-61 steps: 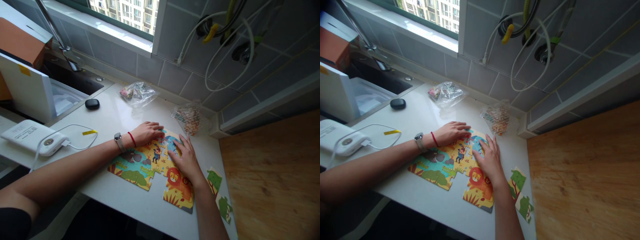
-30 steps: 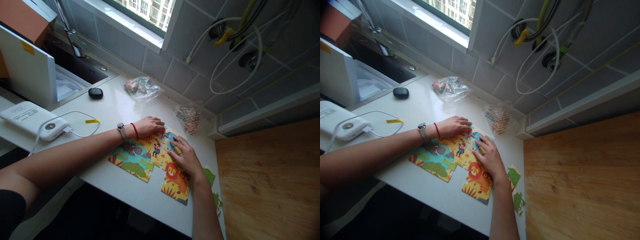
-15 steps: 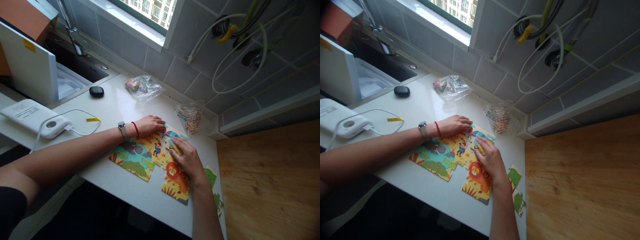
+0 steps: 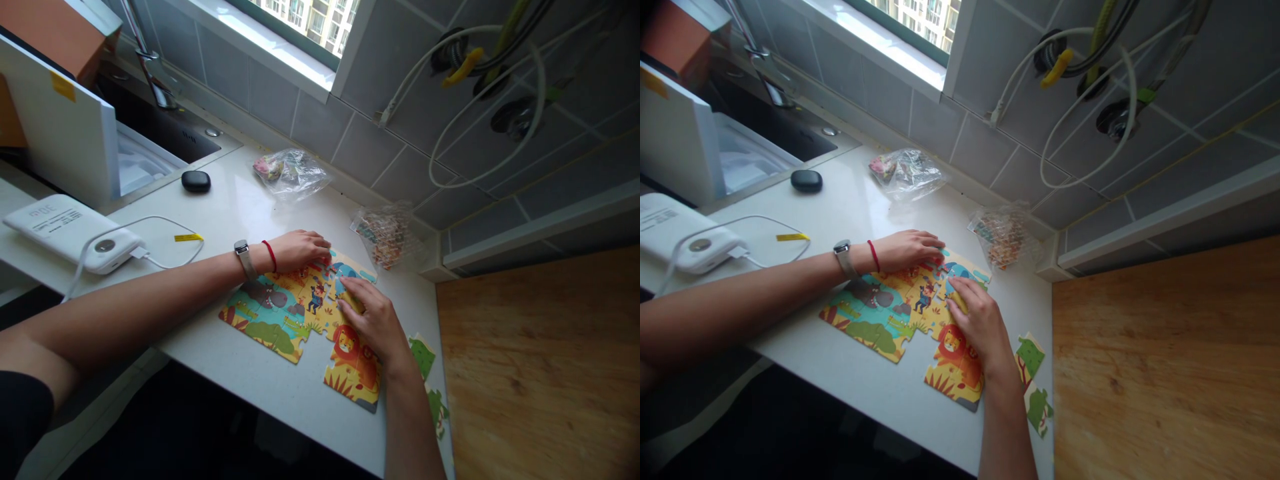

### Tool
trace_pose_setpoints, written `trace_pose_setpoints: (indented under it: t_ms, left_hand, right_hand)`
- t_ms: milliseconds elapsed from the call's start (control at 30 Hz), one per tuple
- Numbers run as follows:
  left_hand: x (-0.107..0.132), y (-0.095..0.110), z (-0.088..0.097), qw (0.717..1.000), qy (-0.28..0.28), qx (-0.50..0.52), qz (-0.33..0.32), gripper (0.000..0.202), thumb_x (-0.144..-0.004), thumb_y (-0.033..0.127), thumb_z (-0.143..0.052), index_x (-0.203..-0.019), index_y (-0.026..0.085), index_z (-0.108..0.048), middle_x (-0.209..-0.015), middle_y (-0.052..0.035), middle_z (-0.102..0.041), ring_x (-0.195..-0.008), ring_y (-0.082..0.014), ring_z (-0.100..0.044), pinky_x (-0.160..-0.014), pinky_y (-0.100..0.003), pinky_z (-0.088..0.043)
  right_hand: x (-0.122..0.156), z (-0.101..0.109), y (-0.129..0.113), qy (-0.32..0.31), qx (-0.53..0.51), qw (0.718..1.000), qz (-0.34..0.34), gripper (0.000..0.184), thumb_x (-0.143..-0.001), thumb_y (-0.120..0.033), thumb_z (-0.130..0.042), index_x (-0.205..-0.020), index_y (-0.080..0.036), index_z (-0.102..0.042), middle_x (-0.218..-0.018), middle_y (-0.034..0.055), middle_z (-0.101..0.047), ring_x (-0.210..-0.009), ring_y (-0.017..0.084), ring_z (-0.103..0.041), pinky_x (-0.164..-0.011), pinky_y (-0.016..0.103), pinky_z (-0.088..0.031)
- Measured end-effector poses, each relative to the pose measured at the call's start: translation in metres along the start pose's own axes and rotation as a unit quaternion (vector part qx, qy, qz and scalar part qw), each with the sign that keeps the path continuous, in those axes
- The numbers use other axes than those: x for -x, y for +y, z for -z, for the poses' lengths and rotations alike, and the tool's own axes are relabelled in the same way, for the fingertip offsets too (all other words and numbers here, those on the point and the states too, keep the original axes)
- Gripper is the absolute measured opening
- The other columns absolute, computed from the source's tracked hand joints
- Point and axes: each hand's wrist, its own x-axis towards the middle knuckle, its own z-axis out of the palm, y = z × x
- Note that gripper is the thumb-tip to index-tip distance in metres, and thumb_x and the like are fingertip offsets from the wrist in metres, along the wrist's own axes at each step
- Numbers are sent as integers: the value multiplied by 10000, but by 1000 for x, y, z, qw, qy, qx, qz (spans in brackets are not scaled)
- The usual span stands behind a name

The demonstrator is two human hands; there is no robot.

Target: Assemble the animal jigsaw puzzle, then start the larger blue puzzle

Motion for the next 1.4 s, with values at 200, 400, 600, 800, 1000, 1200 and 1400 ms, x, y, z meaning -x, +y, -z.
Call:
trace_pose_setpoints:
  t_ms: [200,400,600,800,1000,1200,1400]
  left_hand:
    - [2,1,3,1000,-9,-13,-6,193,-1026,193,-621,-1162,243,-748,-1269,-87,-747,-1128,-227,-701,-995,-357,-548]
    - [5,1,2,1000,6,11,-4,154,-1013,208,-651,-1112,245,-762,-1241,-81,-754,-1110,-217,-705,-1004,-351,-542]
    - [5,1,3,1000,-2,-1,-5,154,-1017,204,-638,-1107,241,-758,-1236,-81,-752,-1098,-219,-703,-1001,-356,-546]
    - [3,2,4,1000,-16,-12,-5,151,-1022,203,-630,-1105,221,-756,-1231,-98,-754,-1096,-230,-705,-979,-359,-556]
    - [4,1,4,1000,-8,3,-3,159,-1037,224,-612,-1114,229,-752,-1228,-90,-757,-1103,-221,-702,-983,-357,-553]
    - [4,1,4,1000,-15,-9,-4,162,-1041,226,-606,-1117,224,-749,-1218,-89,-757,-1089,-221,-706,-974,-356,-559]
    - [3,1,4,1000,-8,-7,-11,154,-1040,220,-607,-1087,221,-754,-1191,-89,-761,-1060,-218,-709,-956,-350,-560]
  right_hand:
    - [0,-2,1,-5,1,1000,-3,422,-968,-268,-635,-1386,-280,-690,-1382,76,-703,-1279,247,-664,-1171,438,-502]
    - [3,1,5,-31,-6,999,-23,459,-939,-287,-675,-1398,-285,-689,-1449,78,-667,-1355,262,-617,-1197,469,-474]
    - [6,5,12,-50,-7,998,-27,534,-897,-239,-678,-1428,-291,-669,-1530,71,-604,-1447,281,-536,-1236,505,-427]
    - [7,4,15,-50,6,998,-33,520,-902,-222,-637,-1419,-260,-678,-1520,76,-613,-1468,284,-517,-1243,510,-420]
    - [7,5,15,-59,4,998,-30,506,-912,-240,-646,-1417,-252,-679,-1522,79,-614,-1480,293,-504,-1248,525,-411]
    - [6,6,11,-40,13,999,-20,505,-919,-202,-627,-1420,-254,-671,-1473,85,-644,-1383,266,-594,-1204,462,-470]
    - [6,10,6,-30,-5,1000,-9,517,-925,-203,-645,-1436,-283,-653,-1451,82,-643,-1333,255,-624,-1172,432,-498]
